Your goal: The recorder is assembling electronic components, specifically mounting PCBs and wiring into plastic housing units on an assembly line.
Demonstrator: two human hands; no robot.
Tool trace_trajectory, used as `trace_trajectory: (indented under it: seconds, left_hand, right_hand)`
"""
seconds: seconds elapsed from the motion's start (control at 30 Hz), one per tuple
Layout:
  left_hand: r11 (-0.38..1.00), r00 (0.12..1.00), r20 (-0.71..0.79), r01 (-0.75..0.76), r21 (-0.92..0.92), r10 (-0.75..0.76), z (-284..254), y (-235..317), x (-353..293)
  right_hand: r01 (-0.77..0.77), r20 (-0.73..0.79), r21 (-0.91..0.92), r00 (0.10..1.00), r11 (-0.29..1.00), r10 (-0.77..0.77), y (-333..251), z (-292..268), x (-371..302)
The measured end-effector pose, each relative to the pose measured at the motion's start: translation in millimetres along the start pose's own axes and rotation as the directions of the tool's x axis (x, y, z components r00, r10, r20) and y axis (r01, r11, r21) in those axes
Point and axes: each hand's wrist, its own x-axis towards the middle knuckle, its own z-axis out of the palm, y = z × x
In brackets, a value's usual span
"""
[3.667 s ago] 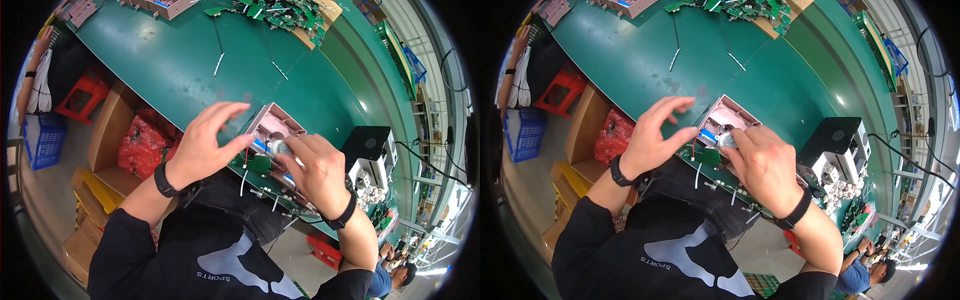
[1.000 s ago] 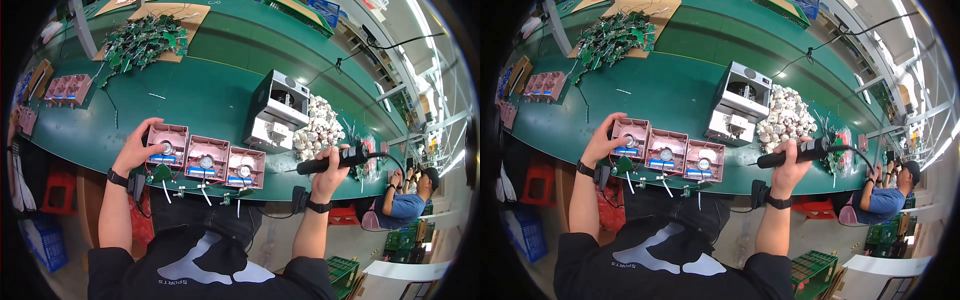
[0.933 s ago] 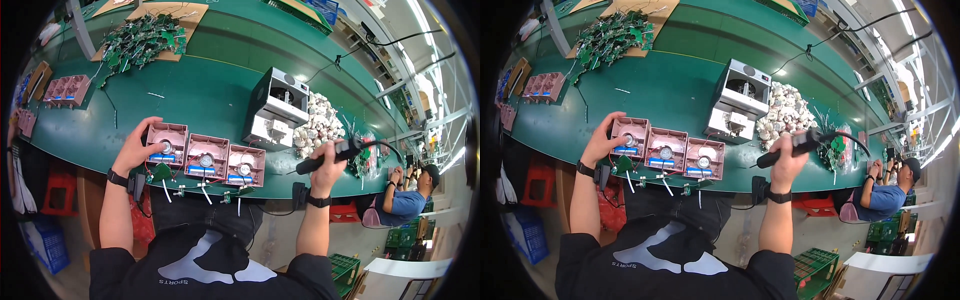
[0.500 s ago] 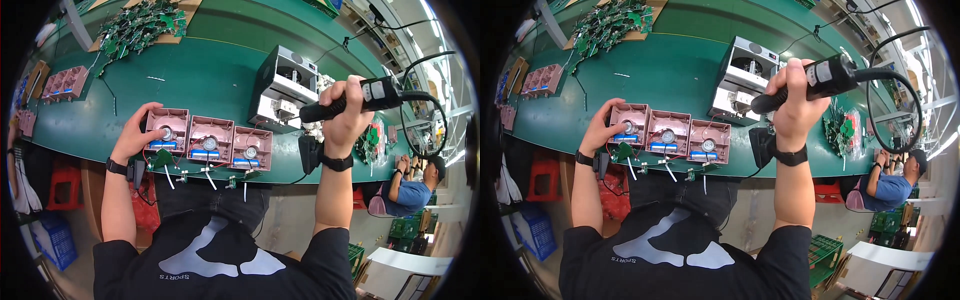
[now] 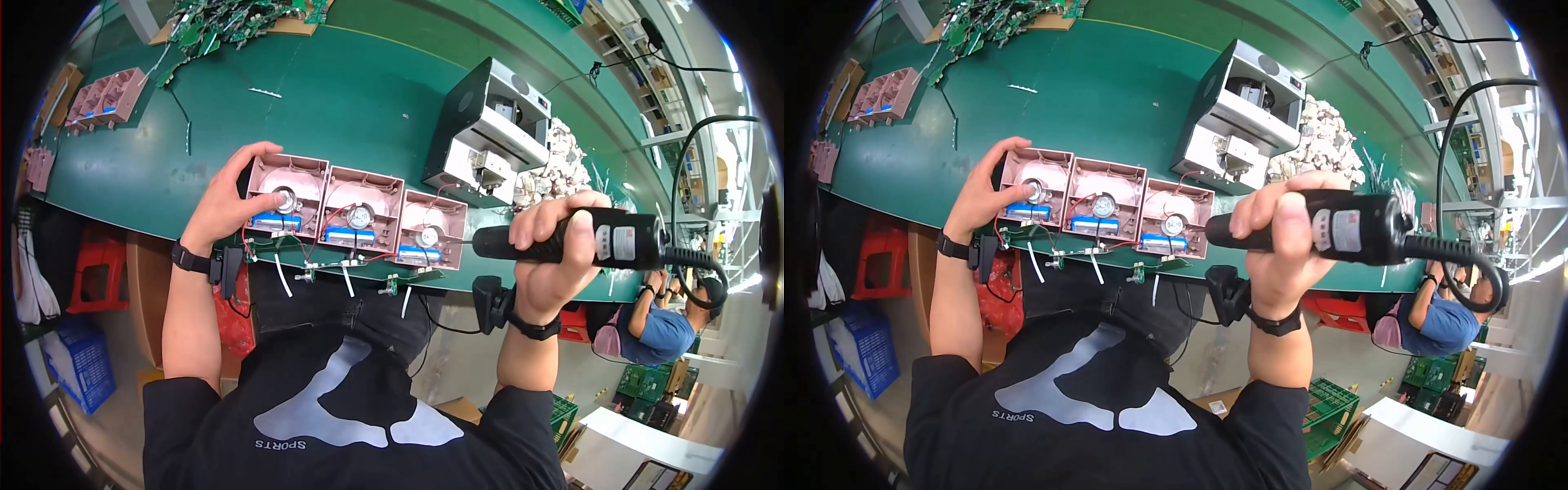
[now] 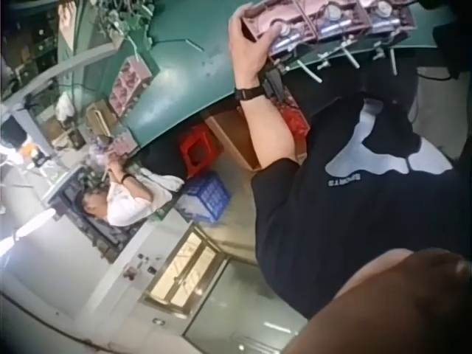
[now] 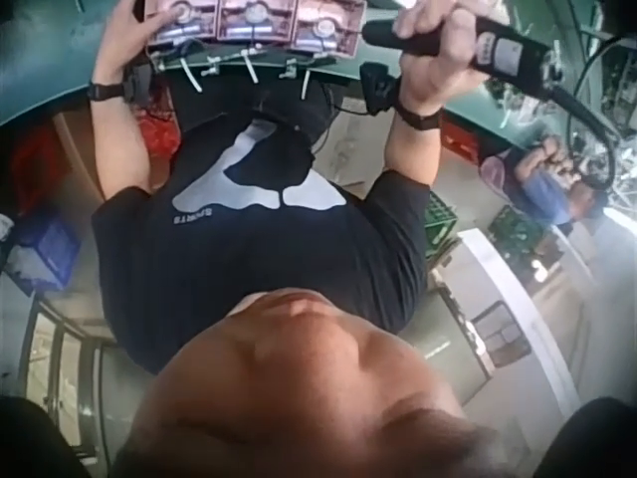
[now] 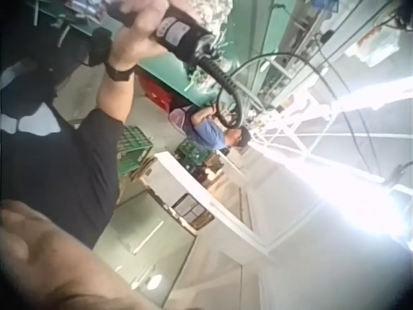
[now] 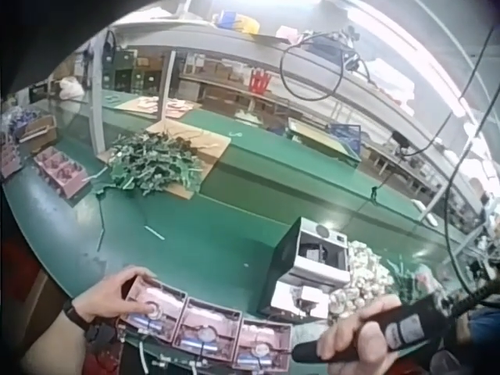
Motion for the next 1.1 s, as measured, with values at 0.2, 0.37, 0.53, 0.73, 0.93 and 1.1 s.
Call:
trace_trajectory:
  seconds: [0.2,0.37,0.53,0.73,0.93,1.1]
  left_hand:
    - [0.998,0.999,0.010,0.050,-0.029,-0.050,0.0,7.5,-0.8]
    - [0.999,0.999,0.011,0.041,0.027,-0.042,-1.3,8.6,0.3]
    - [0.997,0.998,0.017,0.062,0.044,-0.063,-1.8,11.6,-0.1]
    - [0.996,0.997,0.013,0.079,0.035,-0.079,-1.8,14.5,-0.3]
    - [0.996,0.997,0.007,0.081,0.037,-0.082,-0.8,12.3,0.2]
    - [0.996,0.996,0.010,0.083,0.042,-0.084,-1.0,10.6,0.7]
  right_hand:
    - [0.025,0.024,-0.059,0.999,0.998,-0.024,21.2,-0.5,-15.2]
    - [0.017,-0.002,-0.068,1.000,0.998,-0.017,29.4,-2.1,-18.8]
    - [0.011,-0.002,-0.080,1.000,0.997,-0.011,32.6,-3.8,-18.7]
    - [0.009,-0.005,-0.068,1.000,0.998,-0.009,37.2,-2.5,-20.0]
    - [-0.006,-0.008,-0.085,1.000,0.996,0.006,37.4,2.0,-24.0]
    - [-0.008,0.032,-0.100,0.999,0.995,0.012,40.7,5.0,-25.8]
